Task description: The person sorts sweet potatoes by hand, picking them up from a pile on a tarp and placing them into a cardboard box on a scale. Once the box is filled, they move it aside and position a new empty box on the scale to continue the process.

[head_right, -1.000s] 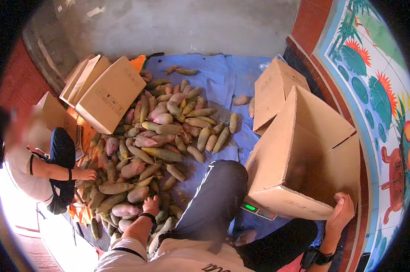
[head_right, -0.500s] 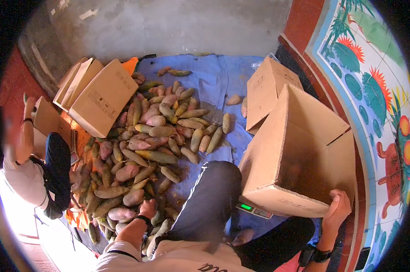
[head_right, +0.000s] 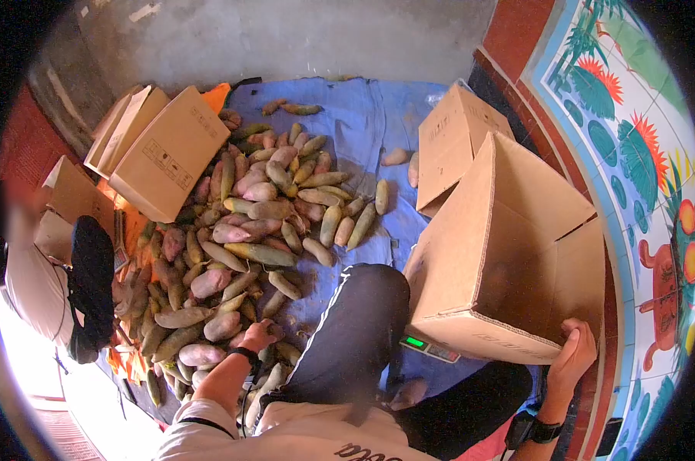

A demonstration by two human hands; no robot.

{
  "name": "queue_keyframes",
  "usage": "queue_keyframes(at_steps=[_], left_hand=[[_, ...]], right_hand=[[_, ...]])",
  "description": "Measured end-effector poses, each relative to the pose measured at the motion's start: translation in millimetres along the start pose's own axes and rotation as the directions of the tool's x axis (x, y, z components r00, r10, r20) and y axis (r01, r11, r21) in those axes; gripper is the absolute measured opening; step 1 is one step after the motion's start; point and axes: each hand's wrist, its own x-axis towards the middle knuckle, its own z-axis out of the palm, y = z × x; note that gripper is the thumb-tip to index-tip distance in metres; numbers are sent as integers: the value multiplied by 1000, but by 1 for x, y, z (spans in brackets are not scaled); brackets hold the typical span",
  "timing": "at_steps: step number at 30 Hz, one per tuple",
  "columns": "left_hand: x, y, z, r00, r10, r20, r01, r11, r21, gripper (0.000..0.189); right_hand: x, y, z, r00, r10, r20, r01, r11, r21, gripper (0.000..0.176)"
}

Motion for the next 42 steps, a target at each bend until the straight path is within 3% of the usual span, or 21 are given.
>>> queue_keyframes(at_steps=[2, 8, 10, 14, 17, 19, 23, 27, 29, 31, 35, 37, 38, 41, 42], left_hand=[[5, -2, 10, 999, 40, 26, -40, 999, 28, 52], [12, 0, 30, 997, -42, 59, 40, 999, 33, 51], [18, -5, 37, 998, 36, 54, -41, 996, 83, 53], [22, 6, 35, 998, 5, 61, -6, 1000, 14, 58], [24, 8, 36, 999, -35, 6, 35, 999, -17, 54], [28, 2, 39, 997, -81, -9, 81, 993, 90, 51], [25, -7, 37, 987, -159, 19, 156, 984, 87, 44], [14, -8, 34, 990, -136, -34, 136, 991, -21, 36], [12, -2, 28, 999, -44, -12, 43, 998, -42, 47], [8, 10, 17, 999, -40, -6, 39, 995, -89, 47], [12, 26, 2, 997, 24, -71, -36, 985, -169, 51], [18, 35, -4, 955, 148, -257, -221, 933, -285, 50], [22, 42, -7, 953, 147, -266, -223, 932, -285, 50], [-10, 103, -60, 906, 212, -365, -365, 828, -425, 45], [-22, 122, -75, 925, 229, -303, -378, 623, -685, 50]], right_hand=[[0, 3, 1, 1000, 0, 0, 0, 1000, -16, 34], [-2, 11, 1, 1000, -6, 19, 7, 999, -54, 36], [-2, 12, 0, 1000, -9, 18, 10, 999, -53, 36], [-2, 11, 1, 1000, -2, 16, 3, 999, -42, 35], [-2, 11, 1, 1000, -3, 11, 3, 999, -40, 35], [-2, 10, 1, 1000, -10, 5, 11, 999, -46, 35], [-1, 8, 0, 1000, 15, 19, -14, 1000, -28, 34], [-3, 12, 2, 1000, 7, 4, -7, 1000, -21, 33], [-5, 18, 2, 1000, 20, 12, -20, 1000, -2, 34], [-5, 25, 3, 1000, 21, 1, -20, 997, -76, 34], [-5, 20, 5, 1000, -12, -15, 12, 1000, -1, 33], [-5, 22, 5, 1000, 8, -10, -8, 1000, 15, 31], [-6, 23, 4, 1000, 3, -16, -3, 1000, 21, 31], [-7, 24, 5, 999, -2, -32, 3, 999, 34, 29], [-7, 21, 6, 1000, 26, -16, -25, 998, 65, 27]])
